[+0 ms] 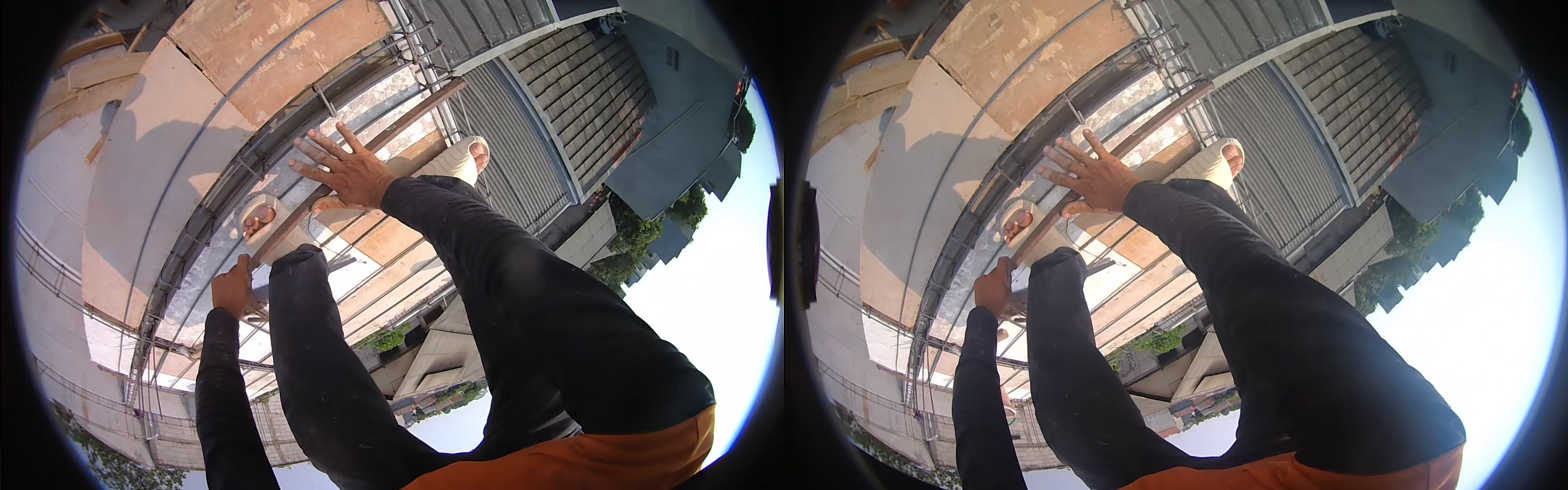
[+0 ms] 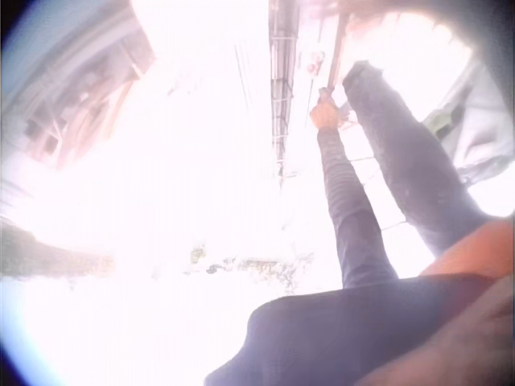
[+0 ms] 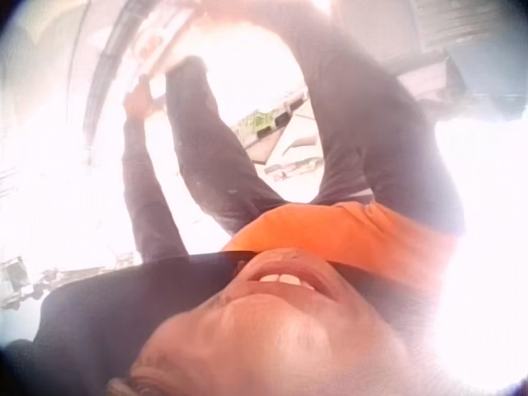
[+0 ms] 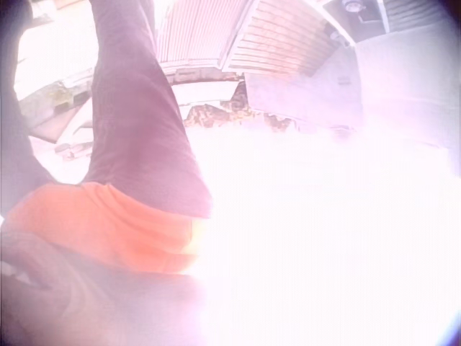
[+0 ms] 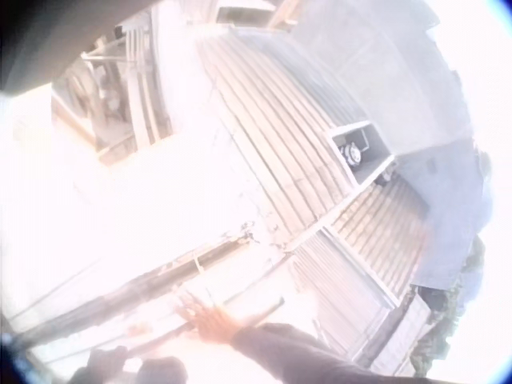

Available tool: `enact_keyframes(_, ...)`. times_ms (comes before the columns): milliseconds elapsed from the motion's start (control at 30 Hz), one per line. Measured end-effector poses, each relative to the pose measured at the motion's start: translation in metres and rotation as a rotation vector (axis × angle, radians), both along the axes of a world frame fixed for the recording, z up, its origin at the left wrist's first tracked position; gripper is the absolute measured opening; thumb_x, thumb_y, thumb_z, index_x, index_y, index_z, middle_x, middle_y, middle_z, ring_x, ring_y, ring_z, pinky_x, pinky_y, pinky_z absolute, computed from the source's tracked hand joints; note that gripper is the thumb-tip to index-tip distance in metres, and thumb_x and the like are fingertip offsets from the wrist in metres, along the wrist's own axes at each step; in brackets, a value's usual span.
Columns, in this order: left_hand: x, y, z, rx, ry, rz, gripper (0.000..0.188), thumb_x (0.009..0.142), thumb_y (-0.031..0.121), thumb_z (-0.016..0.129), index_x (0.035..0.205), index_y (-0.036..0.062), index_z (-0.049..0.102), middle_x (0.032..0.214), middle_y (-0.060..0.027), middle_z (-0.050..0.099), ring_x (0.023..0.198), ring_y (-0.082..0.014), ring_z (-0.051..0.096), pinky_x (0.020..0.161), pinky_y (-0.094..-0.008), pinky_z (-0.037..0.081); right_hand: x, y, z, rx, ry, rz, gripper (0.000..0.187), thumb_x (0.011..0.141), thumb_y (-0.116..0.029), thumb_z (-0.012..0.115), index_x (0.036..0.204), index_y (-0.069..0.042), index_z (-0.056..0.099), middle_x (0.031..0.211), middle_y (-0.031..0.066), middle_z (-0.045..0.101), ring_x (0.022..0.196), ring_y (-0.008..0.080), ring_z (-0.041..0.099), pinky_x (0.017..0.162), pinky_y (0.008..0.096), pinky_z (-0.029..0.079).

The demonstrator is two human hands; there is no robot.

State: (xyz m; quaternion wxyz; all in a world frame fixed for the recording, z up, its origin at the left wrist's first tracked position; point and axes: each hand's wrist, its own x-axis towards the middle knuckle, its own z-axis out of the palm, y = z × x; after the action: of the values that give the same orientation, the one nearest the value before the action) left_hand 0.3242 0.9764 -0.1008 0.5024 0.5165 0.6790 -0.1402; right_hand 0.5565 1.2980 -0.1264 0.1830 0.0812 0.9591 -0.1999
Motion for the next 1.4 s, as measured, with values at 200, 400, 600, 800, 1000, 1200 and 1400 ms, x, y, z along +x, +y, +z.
enact_keyframes(200, -0.017, -0.017, -0.063, 0.138, 0.024, 0.044, 0.026, 0.099, 0.014, 0.059, 0.123, 0.0067, 0.054, 0.093, -0.0183, 0.074, 0.075, -0.0408, 0.072, 0.068, -0.052, 0.056, -0.021, -0.013, -0.014, 0.067, -0.09, -0.042, 0.094, 0.091, -0.087, 0.033, 0.167, -0.032, 0.026, 0.174, 0.0038, 0.021, 0.161, 0.0275, 0.015, 0.128, 0.0634, 0.015)
enact_keyframes(400, 0.023, 0.005, 0.044, -0.06, -0.048, 0.244, 0.02, 0.101, 0.023, 0.057, 0.117, 0.0106, 0.054, 0.085, -0.0224, 0.072, 0.081, -0.0464, 0.071, 0.072, -0.058, 0.054, 0.008, -0.005, 0.038, -0.197, -0.324, -0.047, 0.078, 0.09, -0.08, 0.05, 0.137, -0.02, 0.065, 0.14, 0.0125, 0.062, 0.138, 0.0303, 0.053, 0.114, 0.0544, 0.04)
enact_keyframes(600, -0.018, -0.061, 0.113, 0.004, -0.015, 0.379, 0.027, 0.093, 0.032, 0.071, 0.093, 0.0068, 0.062, 0.076, -0.0195, 0.07, 0.072, -0.0437, 0.069, 0.066, -0.0531, 0.053, -0.038, -0.043, 0.094, -0.497, -0.241, 0.034, 0.062, 0.091, -0.07, 0.06, 0.114, -0.013, 0.07, 0.089, 0.0094, 0.074, 0.093, 0.0342, 0.074, 0.081, 0.0498, 0.054)
enact_keyframes(800, -0.057, -0.017, 0.195, 0.198, -0.055, 0.198, 0.026, 0.09, 0.028, 0.074, 0.095, 0.0051, 0.063, 0.083, -0.0149, 0.068, 0.079, -0.0368, 0.066, 0.072, -0.0489, 0.048, -0.022, -0.031, 0.228, -0.777, -0.393, -0.198, 0.051, 0.098, -0.054, 0.063, 0.132, -0.016, 0.066, 0.095, 0.0126, 0.076, 0.092, 0.0374, 0.074, 0.081, 0.0501, 0.056)
enact_keyframes(1000, 0.058, 0.192, 0.259, 0.669, -0.098, 0.301, 0.061, 0.085, 0.024, 0.077, 0.14, 0.0049, 0.059, 0.135, -0.0153, 0.063, 0.135, -0.0362, 0.051, 0.118, -0.0507, 0.036, 0.103, 0.116, 0.391, -0.458, -0.55, -0.585, 0.042, 0.1, -0.044, 0.063, 0.128, -0.014, 0.072, 0.099, 0.0183, 0.077, 0.089, 0.0366, 0.075, 0.085, 0.0485, 0.058)
enact_keyframes(1200, 0.148, 0.239, 0.324, 0.57, -0.302, 0.443, 0.06, 0.088, 0.025, 0.077, 0.143, 0.0061, 0.058, 0.139, -0.0134, 0.063, 0.142, -0.0379, 0.046, 0.118, -0.0493, 0.036, 0.21, 0.263, 0.452, 0.063, -0.574, -0.601, 0.042, 0.106, -0.047, 0.059, 0.118, -0.009, 0.075, 0.066, 0.0112, 0.067, 0.054, 0.0261, 0.064, 0.057, 0.0434, 0.052)
enact_keyframes(1400, 0.144, 0.149, 0.349, 0.2, -0.196, 0.508, 0.05, 0.09, 0.027, 0.074, 0.134, 0.0027, 0.065, 0.134, -0.017, 0.066, 0.139, -0.0408, 0.049, 0.117, -0.0501, 0.038, 0.234, 0.324, 0.398, 0.067, -0.755, -0.635, 0.041, 0.105, -0.049, 0.057, 0.115, -0.013, 0.075, 0.083, 0.0148, 0.074, 0.083, 0.0341, 0.073, 0.08, 0.0505, 0.055)
